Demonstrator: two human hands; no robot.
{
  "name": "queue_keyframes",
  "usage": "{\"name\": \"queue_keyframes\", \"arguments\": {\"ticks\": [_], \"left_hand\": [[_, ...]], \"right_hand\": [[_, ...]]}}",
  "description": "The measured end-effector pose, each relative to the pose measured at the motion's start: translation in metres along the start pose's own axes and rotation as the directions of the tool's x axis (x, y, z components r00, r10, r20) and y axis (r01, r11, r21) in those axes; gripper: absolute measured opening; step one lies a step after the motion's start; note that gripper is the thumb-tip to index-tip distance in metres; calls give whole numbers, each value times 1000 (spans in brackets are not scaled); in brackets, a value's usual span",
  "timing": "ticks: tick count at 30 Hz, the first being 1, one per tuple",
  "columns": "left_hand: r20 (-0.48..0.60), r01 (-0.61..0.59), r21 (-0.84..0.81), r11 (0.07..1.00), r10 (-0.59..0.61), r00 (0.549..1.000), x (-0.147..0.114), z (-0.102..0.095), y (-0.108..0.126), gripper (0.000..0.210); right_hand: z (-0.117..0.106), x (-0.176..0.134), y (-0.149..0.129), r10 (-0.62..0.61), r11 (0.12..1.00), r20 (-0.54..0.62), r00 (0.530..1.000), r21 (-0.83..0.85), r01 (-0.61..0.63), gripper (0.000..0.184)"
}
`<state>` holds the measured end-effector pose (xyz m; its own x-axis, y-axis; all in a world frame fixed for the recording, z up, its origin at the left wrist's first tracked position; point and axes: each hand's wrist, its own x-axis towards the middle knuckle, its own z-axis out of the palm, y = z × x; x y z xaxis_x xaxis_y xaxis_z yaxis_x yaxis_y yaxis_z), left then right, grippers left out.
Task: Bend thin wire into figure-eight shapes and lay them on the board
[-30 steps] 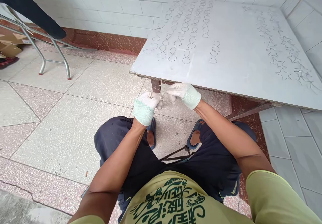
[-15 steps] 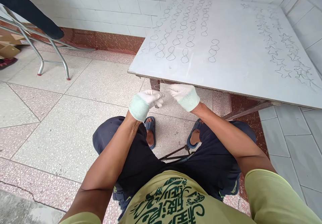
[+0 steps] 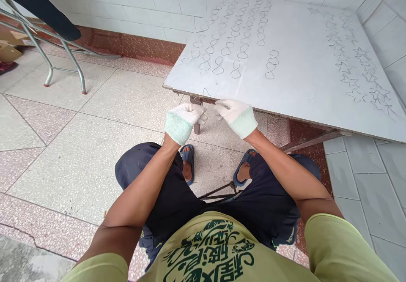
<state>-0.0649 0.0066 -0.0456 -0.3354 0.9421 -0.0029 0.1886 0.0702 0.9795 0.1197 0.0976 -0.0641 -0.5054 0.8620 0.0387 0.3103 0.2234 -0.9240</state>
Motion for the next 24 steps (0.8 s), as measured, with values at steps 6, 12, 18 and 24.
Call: {"name": "queue_keyframes", "arguments": {"ticks": [6, 12, 18, 24], "left_hand": [[-122, -45, 63, 997, 52, 991, -7, 0, 8, 19], [-65, -30, 7, 1000, 31, 997, -5, 2, 4, 17], [30, 17, -80, 997, -15, 999, -8, 8, 5, 22], [79, 97, -150, 984, -85, 993, -11, 11, 1, 30]], "right_hand": [[-14, 0, -7, 207, 958, -58, 977, 213, -191, 67], [-6, -3, -14, 24, 984, -67, 997, 179, -12, 23], [-2, -16, -25, -14, 1000, -77, 997, -21, 12, 35], [-14, -10, -12, -243, 870, -25, 970, -448, 206, 57]]}}
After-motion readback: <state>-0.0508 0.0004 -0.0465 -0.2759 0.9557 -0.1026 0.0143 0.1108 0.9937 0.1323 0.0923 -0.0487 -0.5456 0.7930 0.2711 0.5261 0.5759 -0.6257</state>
